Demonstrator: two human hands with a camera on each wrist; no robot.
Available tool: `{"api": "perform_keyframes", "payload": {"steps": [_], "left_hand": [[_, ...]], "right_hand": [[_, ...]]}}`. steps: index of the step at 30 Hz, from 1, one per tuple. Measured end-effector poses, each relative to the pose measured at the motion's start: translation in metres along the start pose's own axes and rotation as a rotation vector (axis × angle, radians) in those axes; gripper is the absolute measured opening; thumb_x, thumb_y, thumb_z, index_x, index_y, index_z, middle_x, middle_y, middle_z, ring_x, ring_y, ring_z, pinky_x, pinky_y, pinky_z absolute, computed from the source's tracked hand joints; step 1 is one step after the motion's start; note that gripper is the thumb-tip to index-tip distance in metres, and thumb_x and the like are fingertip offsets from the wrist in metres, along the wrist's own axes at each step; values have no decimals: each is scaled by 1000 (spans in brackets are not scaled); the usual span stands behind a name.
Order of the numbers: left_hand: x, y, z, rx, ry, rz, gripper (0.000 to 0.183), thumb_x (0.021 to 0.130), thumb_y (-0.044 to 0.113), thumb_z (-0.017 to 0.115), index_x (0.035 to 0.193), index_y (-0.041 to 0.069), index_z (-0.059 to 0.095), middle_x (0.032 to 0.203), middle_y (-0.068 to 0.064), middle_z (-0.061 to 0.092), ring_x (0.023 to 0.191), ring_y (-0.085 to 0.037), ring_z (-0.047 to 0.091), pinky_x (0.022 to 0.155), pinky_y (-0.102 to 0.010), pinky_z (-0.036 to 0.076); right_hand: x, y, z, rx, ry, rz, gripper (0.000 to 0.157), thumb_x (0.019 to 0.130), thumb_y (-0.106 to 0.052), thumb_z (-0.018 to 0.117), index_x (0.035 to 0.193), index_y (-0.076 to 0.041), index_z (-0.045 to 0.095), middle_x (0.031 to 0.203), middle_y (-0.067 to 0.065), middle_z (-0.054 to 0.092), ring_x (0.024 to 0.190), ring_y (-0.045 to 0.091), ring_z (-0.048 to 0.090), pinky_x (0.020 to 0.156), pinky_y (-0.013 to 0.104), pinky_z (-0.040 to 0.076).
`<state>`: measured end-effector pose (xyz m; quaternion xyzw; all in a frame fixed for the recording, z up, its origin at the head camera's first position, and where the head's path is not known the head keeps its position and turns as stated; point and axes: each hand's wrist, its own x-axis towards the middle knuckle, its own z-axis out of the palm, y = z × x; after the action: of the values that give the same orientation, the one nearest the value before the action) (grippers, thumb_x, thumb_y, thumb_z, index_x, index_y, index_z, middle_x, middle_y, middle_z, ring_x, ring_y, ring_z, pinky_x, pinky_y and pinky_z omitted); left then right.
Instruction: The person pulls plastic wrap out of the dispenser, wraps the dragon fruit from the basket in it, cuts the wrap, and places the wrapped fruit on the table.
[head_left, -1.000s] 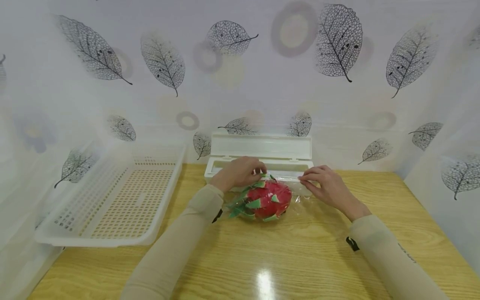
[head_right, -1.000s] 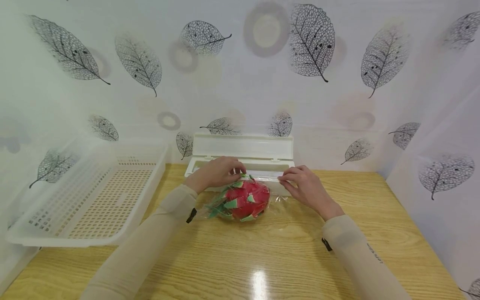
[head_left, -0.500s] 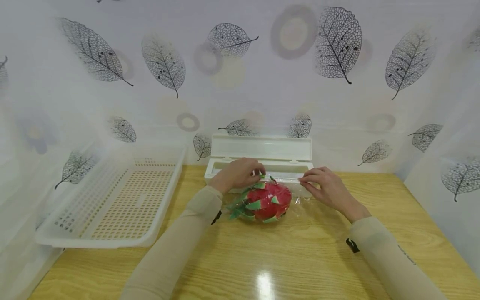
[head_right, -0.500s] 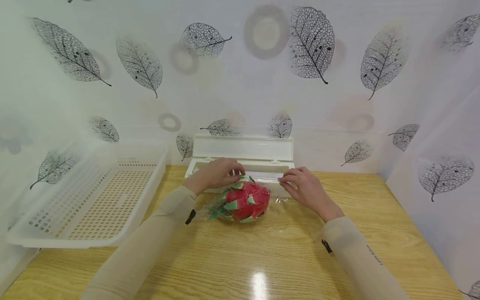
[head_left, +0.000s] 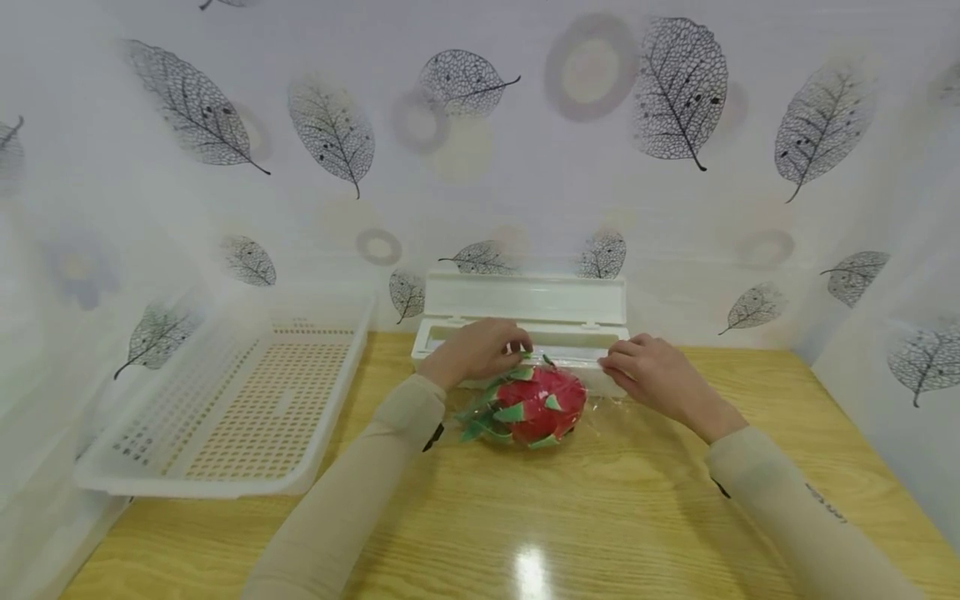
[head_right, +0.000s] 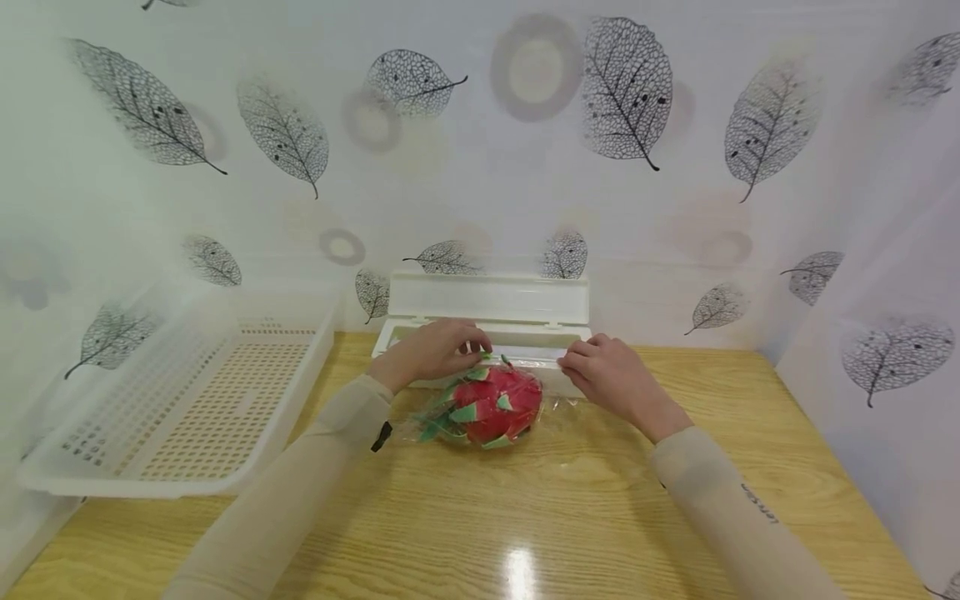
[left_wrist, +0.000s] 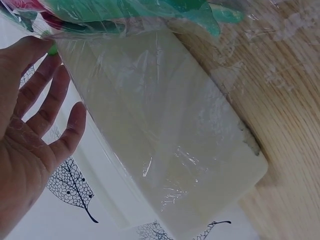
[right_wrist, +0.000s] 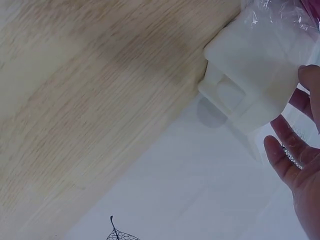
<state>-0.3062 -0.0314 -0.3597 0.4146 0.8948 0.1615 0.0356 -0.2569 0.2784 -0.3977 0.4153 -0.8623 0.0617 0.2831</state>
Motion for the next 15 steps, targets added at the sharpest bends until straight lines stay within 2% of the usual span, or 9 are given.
{"api": "perform_keyframes", "payload": {"steps": [8, 15], "left_hand": [[-2, 1, 1, -6, 5, -2, 23, 101, 18, 64, 121, 14, 72, 114, -2, 72, 94, -12, 67, 87, -25, 56], [-2, 1, 0, -7, 9, 3, 23, 100, 18, 64, 121, 14, 72, 116, -3, 72, 96, -13, 67, 88, -25, 56]], "right_hand": [[0, -3, 0, -74, -36, -25, 22, 82, -6, 81, 101, -9, 69, 87, 4, 68, 70, 27, 57, 57, 36, 50], [0, -5, -1, -84, -55, -2, 27, 84, -5, 79, 108, -10, 67, 89, 4, 66, 73, 28, 59, 56, 36, 53]]}}
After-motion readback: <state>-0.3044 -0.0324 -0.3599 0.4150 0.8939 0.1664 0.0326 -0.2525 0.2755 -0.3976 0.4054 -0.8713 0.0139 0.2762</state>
